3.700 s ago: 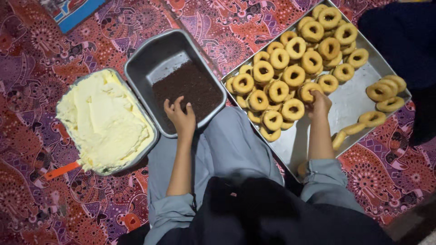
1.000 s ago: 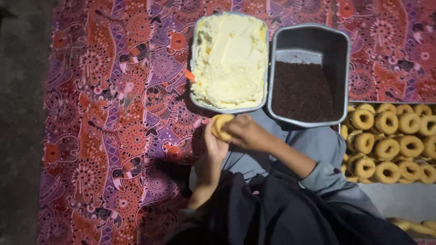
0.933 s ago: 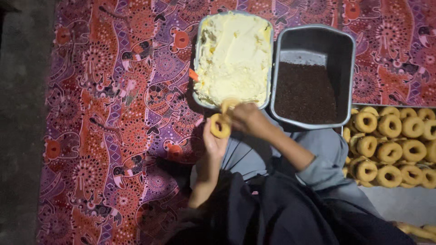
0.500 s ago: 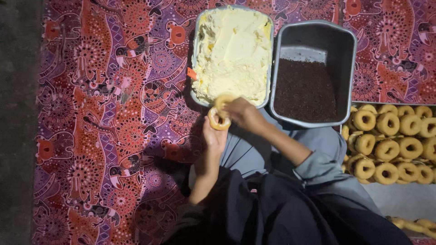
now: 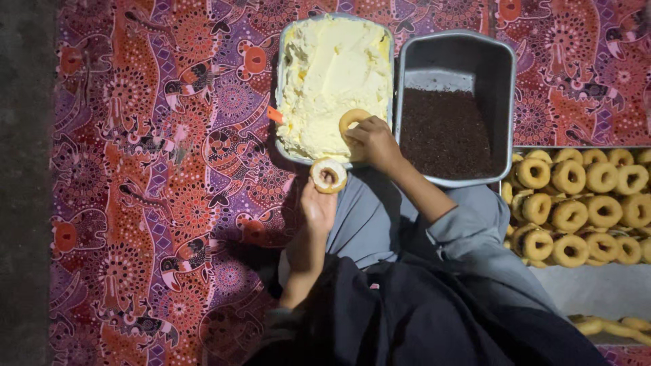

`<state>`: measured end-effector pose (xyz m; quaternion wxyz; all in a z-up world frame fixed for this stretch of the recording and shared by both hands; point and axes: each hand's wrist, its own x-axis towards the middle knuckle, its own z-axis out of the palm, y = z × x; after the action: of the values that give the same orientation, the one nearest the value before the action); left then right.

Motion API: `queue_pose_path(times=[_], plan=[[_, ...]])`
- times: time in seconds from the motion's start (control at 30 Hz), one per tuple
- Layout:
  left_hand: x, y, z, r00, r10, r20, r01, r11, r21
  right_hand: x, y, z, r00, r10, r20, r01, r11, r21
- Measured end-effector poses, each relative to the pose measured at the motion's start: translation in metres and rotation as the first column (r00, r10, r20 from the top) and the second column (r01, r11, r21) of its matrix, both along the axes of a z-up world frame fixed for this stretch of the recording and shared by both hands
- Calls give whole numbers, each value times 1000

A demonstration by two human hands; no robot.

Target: The person fills ring-shaped donuts with a white cream and then rolls them in a dark crumb topping. The person handles each donut one at a time, places the filled donuts on a metal tray, and repeats the process.

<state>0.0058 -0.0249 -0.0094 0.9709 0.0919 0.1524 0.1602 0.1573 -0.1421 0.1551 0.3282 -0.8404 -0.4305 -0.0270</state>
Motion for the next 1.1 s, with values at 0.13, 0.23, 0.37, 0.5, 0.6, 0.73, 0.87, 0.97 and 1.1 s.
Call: queue_pose_path(times=[0.13,0.23,0.37,0.5,0.6,0.73,0.87,0.97,1.1], plan=[[4,-4,31,999,-32,30,29,995,93,-1,-14,4,945,201,-257,-147,966,215],[9,-2,49,998,-59,-3,59,992,116,-32,-34,12,904,406,-136,-368,899,238],[23,-17,64,991,-117,-67,128,973,191,-27,-54,40,977,175,-122,-151,971,184],[32,-55,67,984,-175,-18,175,960,218,-26,-65,46,989,10,-146,26,969,245],[40,-65,67,970,-238,-46,243,945,218,-25,-78,32,996,40,-81,-17,963,269],[58,-68,66,956,-284,-70,293,937,191,-9,-134,-10,987,58,-153,-19,969,246],[97,-95,75,873,-432,-227,477,853,213,33,-207,-53,866,-496,-62,482,862,-155],[138,-133,88,787,-145,-600,614,83,785,47,-243,-78,875,-452,-173,405,880,-249],[166,-162,89,993,-119,-13,-54,-540,840,48,-269,-88,410,-486,-771,817,571,75]])
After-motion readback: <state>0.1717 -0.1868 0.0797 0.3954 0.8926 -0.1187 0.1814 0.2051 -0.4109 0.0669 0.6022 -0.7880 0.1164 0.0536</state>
